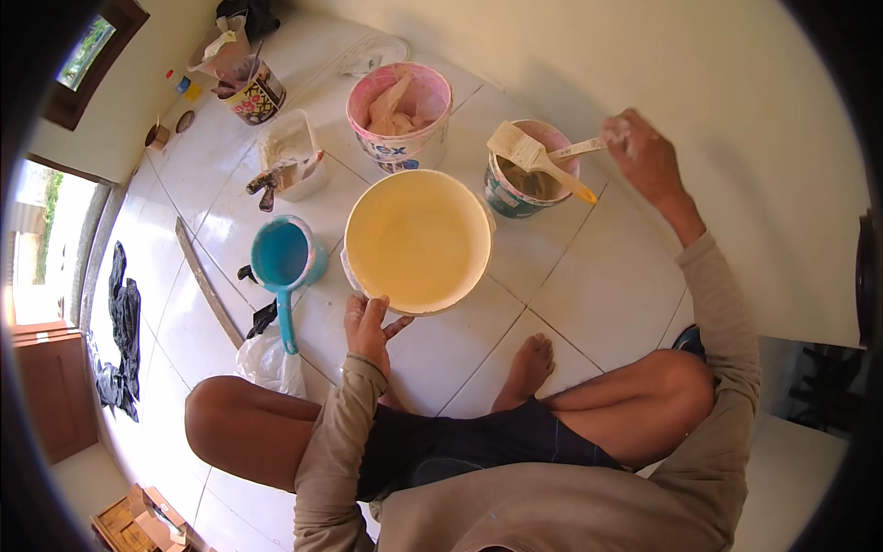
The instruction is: The person stirs a yellow liquid in a white bucket with a wooden stick and then uses a paintbrush to scrape paint from the stick back into the bucket.
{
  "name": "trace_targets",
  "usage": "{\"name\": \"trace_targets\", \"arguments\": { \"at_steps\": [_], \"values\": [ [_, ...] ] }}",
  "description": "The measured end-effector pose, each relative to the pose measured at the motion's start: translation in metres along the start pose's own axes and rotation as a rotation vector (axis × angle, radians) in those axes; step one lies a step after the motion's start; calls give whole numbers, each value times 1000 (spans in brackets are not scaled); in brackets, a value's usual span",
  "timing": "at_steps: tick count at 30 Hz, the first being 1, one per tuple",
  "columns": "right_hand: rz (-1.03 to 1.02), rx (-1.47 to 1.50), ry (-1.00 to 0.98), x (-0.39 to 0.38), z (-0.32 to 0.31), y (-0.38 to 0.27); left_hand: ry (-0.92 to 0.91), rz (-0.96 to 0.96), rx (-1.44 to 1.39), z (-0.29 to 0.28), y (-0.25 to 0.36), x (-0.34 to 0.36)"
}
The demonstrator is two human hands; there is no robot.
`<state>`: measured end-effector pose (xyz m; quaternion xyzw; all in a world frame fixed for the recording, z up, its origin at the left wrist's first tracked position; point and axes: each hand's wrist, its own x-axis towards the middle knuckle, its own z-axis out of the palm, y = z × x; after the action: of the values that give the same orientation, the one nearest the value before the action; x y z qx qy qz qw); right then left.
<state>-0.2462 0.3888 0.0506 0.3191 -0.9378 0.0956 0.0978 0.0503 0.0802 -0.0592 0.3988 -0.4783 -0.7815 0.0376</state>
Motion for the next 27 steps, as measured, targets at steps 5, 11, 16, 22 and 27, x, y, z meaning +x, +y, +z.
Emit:
{"name": "trace_targets", "arguments": {
  "at_steps": [5, 11, 16, 22, 27],
  "values": [
    [-78, -230, -242, -11, 64, -17, -11, 15, -44, -5, -3, -2],
    [-13, -322, -284, 0, 97, -23, -29, -10, -132, -5, -8, 0],
    [87, -116, -84, -4, 79, -40, -41, -71, -170, -8, -5, 0],
    [452, 633, -298, -13, -42, -70, -25, -140, -197, -6, -1, 1],
    [675, 940, -269, -56, -100, -115, -31, -123, -213, 0, 6, 1]
  ]
}}
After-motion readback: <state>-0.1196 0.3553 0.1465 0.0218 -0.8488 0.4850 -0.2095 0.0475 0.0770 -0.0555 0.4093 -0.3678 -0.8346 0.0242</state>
